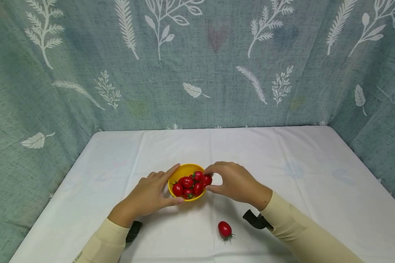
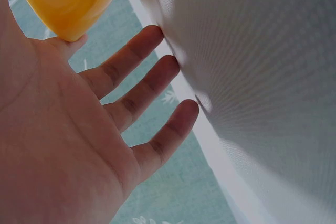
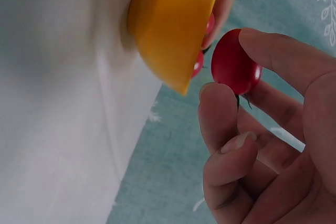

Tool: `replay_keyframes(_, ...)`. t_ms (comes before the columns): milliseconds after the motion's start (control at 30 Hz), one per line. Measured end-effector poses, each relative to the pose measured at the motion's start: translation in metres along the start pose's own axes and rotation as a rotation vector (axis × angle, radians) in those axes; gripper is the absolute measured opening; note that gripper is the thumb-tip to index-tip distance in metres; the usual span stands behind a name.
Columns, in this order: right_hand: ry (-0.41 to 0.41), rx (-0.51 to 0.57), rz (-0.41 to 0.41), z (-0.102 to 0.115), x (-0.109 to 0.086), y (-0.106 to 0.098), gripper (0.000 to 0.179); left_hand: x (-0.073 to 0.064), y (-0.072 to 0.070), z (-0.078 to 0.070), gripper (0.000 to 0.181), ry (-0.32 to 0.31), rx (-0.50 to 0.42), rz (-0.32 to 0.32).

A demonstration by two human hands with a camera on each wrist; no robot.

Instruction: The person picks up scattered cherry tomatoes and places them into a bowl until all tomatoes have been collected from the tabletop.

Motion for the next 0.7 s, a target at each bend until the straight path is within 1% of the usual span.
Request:
replay_keyframes(333,-0.006,0.028,0.013,0.002,0.012,0.012,0.032,-0.001,0.0,0.0,0.103,0.005,0.007,-0.008)
replay_keyframes(467,-0.009,0.025,0.018,0.002,0.014,0.015,0.032,-0.002,-0.002,-0.001,0.103,0.014,0.007,-0.014)
replay_keyframes(700,0.007,0.026,0.02,0.001,0.017,0.018,0.032,-0.001,-0.001,0.0,0.104,0.004,0.008,-0.01)
Point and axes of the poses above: each hand's wrist, its own x-axis towards the middle knuckle, its own y-axis out of the palm, z = x × y, the point moved 8 cm from there along x, towards the middle knuckle, and after that the axes turned 2 degrees about z, right-handed, at the moved point
